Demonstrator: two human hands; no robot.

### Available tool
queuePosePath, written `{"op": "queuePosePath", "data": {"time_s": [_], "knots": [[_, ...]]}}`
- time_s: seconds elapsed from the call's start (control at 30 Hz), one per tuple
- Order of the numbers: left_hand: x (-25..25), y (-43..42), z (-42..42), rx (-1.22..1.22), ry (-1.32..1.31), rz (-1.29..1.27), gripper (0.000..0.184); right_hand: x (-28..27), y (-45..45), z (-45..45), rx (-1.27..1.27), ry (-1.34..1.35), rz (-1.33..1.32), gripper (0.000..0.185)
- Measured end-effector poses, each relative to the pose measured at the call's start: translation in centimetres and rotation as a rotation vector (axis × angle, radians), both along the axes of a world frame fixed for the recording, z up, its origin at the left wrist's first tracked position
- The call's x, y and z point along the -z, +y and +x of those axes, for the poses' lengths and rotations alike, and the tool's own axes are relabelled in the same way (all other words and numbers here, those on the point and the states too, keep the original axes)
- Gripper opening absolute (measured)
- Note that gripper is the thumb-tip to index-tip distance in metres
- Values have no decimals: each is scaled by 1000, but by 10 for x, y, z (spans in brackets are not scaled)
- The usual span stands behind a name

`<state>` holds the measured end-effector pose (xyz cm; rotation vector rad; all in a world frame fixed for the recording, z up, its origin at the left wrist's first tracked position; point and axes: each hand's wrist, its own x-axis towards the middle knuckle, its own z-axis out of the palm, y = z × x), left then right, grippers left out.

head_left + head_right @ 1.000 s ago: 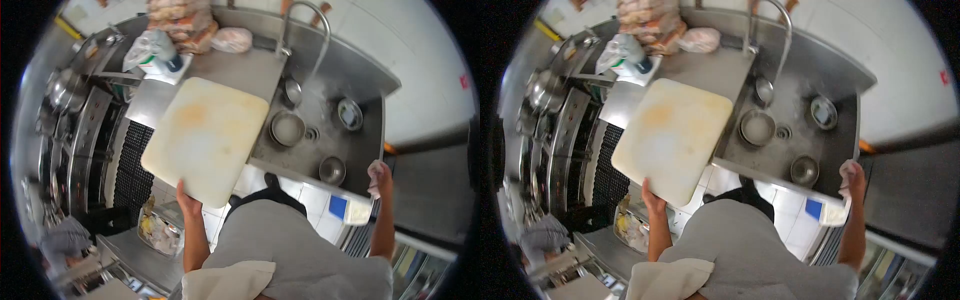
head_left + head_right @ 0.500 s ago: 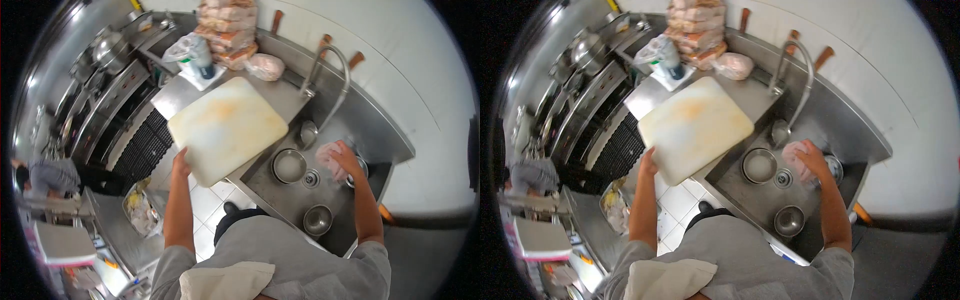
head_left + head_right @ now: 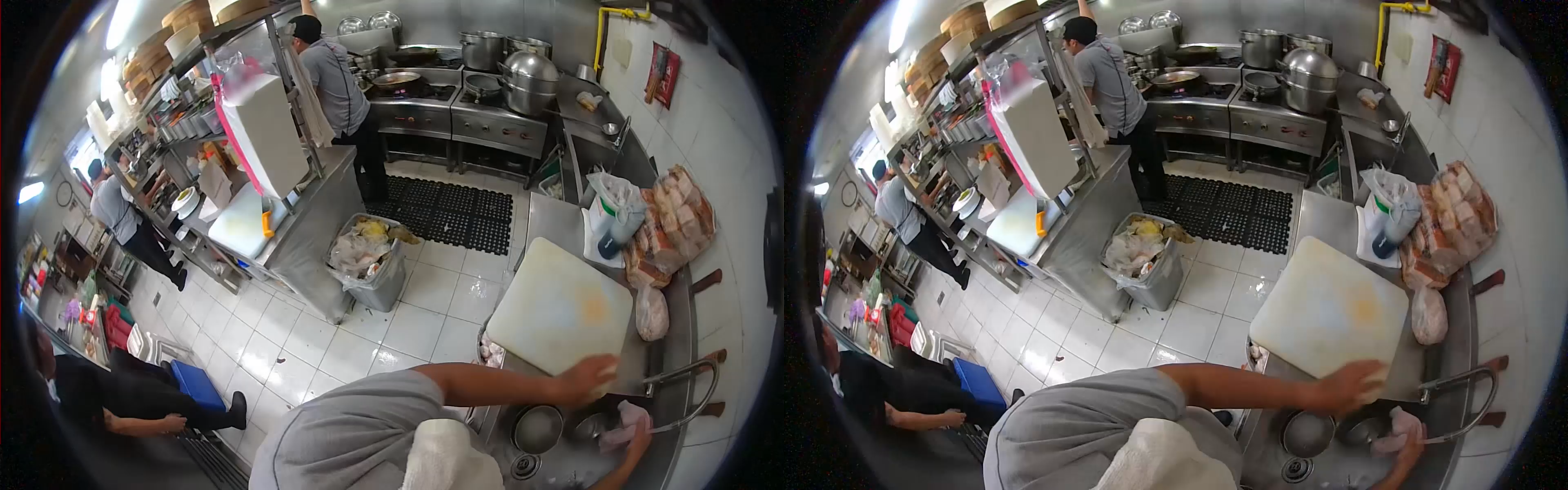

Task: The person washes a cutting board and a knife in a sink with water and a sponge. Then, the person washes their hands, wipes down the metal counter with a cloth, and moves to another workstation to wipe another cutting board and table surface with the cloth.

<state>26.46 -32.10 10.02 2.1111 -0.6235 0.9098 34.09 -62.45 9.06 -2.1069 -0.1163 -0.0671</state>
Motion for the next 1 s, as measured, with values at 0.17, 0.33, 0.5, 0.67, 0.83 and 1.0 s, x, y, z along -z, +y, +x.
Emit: {"op": "queuePosePath", "data": {"time_s": [0.17, 0.33, 0.5, 0.67, 0.83, 1.0], "knots": [[10, -90, 40, 278, 494, -60, 41, -31, -2, -8, -237, 110, 177, 32], [-2, -137, 61, 759, 774, -679, 42, -45, 3, -18, 34, 5, 444, 31], [-2, -174, 88, 220, 591, -323, 16, -37, -33, -19, 175, -32, 284, 37], [-60, -177, 80, 168, 601, 288, 13, 56, -64, -1, 266, -566, -121, 44], [-47, -196, 82, 354, 687, 144, 13, -8, 12, -70, 278, -144, -201, 42], [-18, -190, 110, 314, 564, 69, 18, 153, -102, -14, -9, 19, -19, 43]]}}
